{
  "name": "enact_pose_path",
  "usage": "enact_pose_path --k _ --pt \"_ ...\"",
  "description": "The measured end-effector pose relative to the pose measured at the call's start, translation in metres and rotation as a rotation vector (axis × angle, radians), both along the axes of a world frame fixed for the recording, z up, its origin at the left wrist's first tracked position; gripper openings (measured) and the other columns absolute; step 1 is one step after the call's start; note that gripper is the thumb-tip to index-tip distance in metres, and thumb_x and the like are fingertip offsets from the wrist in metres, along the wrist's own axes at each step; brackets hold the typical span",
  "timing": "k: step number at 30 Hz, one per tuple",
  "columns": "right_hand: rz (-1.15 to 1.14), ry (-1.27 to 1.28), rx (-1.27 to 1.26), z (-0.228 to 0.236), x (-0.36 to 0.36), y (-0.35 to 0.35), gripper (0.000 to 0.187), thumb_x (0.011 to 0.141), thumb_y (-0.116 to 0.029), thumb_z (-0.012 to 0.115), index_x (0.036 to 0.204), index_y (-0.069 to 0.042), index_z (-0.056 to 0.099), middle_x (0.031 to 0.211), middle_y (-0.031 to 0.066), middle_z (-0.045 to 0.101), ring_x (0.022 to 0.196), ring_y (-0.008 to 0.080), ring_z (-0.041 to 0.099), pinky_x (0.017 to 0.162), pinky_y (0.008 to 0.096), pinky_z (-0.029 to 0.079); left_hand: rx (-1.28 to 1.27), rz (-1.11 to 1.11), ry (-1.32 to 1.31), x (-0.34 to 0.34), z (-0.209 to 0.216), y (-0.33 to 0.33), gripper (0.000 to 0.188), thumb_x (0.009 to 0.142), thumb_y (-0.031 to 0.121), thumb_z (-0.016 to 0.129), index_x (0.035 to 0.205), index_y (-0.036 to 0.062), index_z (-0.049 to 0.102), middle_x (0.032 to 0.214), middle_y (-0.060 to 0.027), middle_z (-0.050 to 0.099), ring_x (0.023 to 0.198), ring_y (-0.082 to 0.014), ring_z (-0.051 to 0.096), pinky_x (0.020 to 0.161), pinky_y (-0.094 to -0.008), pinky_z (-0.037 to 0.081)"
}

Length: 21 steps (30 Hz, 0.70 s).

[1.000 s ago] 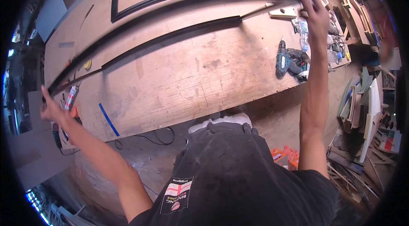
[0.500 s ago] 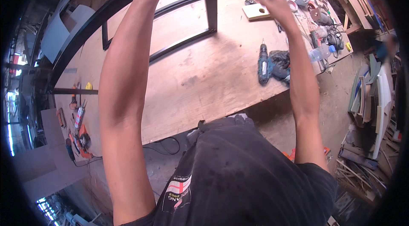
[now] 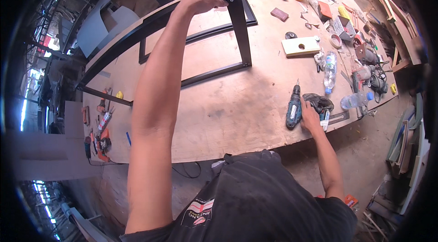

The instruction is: The person assembles a rectangular frame on a workbench using a cordless drill to fasten the corners. They then mark the frame with a marker and a small square guide.

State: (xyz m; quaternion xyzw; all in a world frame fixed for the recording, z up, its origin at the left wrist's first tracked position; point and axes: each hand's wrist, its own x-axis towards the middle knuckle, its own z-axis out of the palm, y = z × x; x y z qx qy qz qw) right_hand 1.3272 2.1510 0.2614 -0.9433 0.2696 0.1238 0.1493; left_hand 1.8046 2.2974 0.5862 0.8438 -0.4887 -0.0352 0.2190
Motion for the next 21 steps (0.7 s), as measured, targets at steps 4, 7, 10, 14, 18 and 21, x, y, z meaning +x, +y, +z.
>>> enact_pose_path --k 4,7,10,14,18,21 --pt "0.032 -0.177 0.097 0.006 0.0 -0.013 0.097 0.067 -0.006 0.072 0.157 -0.006 0.035 0.134 0.0241 0.056 0.118 0.0463 0.06 0.098 0.0512 0.053 0.025 -0.009 0.075 -0.001 0.001 0.003 0.045 0.078 0.021 0.086 0.122 0.0147 0.078 0.101 -0.0056 0.08 0.091 -0.0183 0.075 0.088 -0.0338 0.054" --pt "0.032 -0.288 0.146 0.048 0.012 -0.017 0.084 0.07 -0.01 0.069 0.15 -0.004 0.048 0.133 0.0249 0.061 0.123 0.0446 0.059 0.101 0.0487 0.052 0.042 -0.017 0.032 0.008 -0.001 -0.006 0.044 0.078 0.022 0.085 0.121 0.0153 0.078 0.101 -0.0048 0.08 0.092 -0.018 0.075 0.089 -0.0344 0.054" --pt "-0.051 -0.666 0.275 0.078 0.03 -0.019 0.075 0.074 -0.015 0.074 0.146 -0.004 0.056 0.118 0.0236 0.069 0.114 0.0354 0.067 0.098 0.0403 0.053 0.06 0.016 0.026 0.002 0.006 -0.007 0.044 0.078 0.026 0.085 0.121 0.0174 0.078 0.101 -0.0031 0.08 0.095 -0.0186 0.075 0.091 -0.0356 0.053" --pt "-0.543 -0.765 0.827 0.155 0.055 0.026 0.046 0.084 -0.027 0.086 0.12 -0.004 0.07 0.098 0.0011 0.07 0.077 0.0082 0.063 0.076 0.0265 0.055 0.077 0.067 -0.005 -0.007 0.006 -0.001 0.047 0.075 0.034 0.087 0.12 0.0198 0.079 0.103 -0.0024 0.08 0.098 -0.0196 0.075 0.092 -0.037 0.054" --pt "-0.474 -1.373 1.147 0.186 0.11 0.085 0.031 0.092 -0.015 0.078 0.121 -0.006 0.072 0.106 0.0047 0.075 0.074 0.0088 0.067 0.069 0.0245 0.054 0.076 0.082 -0.101 -0.007 0.001 -0.003 0.049 0.075 0.04 0.087 0.119 0.0197 0.079 0.103 -0.0041 0.08 0.1 -0.0211 0.075 0.092 -0.0381 0.054" --pt "-0.43 -1.442 1.16 0.182 0.153 0.108 0.029 0.092 -0.01 0.074 0.119 0.0 0.068 0.094 0.0049 0.07 0.069 0.0097 0.062 0.066 0.0243 0.051 0.085 0.097 -0.112 -0.021 0.009 -0.002 0.049 0.076 0.044 0.086 0.118 0.0193 0.08 0.102 -0.0052 0.08 0.1 -0.0228 0.075 0.092 -0.0391 0.054"
